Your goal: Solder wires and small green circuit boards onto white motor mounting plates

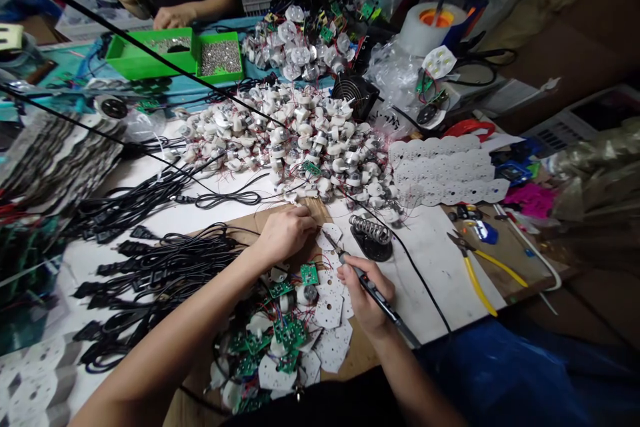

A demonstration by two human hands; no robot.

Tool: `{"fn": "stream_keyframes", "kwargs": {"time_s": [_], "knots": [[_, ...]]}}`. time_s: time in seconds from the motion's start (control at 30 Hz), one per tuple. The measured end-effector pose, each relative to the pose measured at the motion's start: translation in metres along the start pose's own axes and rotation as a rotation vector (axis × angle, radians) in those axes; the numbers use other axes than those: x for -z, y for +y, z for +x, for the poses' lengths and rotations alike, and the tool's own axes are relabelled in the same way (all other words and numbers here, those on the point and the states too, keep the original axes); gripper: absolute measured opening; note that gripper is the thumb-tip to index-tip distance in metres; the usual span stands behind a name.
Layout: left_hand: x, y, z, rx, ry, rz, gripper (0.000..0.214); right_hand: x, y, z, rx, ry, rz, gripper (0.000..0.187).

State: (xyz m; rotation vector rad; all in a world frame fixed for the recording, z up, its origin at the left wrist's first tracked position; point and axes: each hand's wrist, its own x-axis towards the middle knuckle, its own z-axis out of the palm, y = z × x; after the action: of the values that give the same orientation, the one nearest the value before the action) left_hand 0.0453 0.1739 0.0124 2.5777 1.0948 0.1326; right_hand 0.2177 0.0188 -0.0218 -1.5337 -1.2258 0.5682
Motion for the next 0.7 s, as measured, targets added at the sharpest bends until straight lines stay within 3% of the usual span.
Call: {"fn": "stream_keyframes", "kwargs": {"time_s": [0.5, 0.7], "knots": [[-0.0039, -0.0008, 0.0012, -0.008, 0.004, 0.028, 0.025, -0.0011, -0.0010, 0.0021, 0.110, -0.011, -0.097, 0.013], [-0.0019, 0.0003, 0.0010, -0.011, 0.008, 0.048, 0.023, -0.0021, -0.0018, 0.0016, 0.262, -0.031, -0.147, 0.016]]}}
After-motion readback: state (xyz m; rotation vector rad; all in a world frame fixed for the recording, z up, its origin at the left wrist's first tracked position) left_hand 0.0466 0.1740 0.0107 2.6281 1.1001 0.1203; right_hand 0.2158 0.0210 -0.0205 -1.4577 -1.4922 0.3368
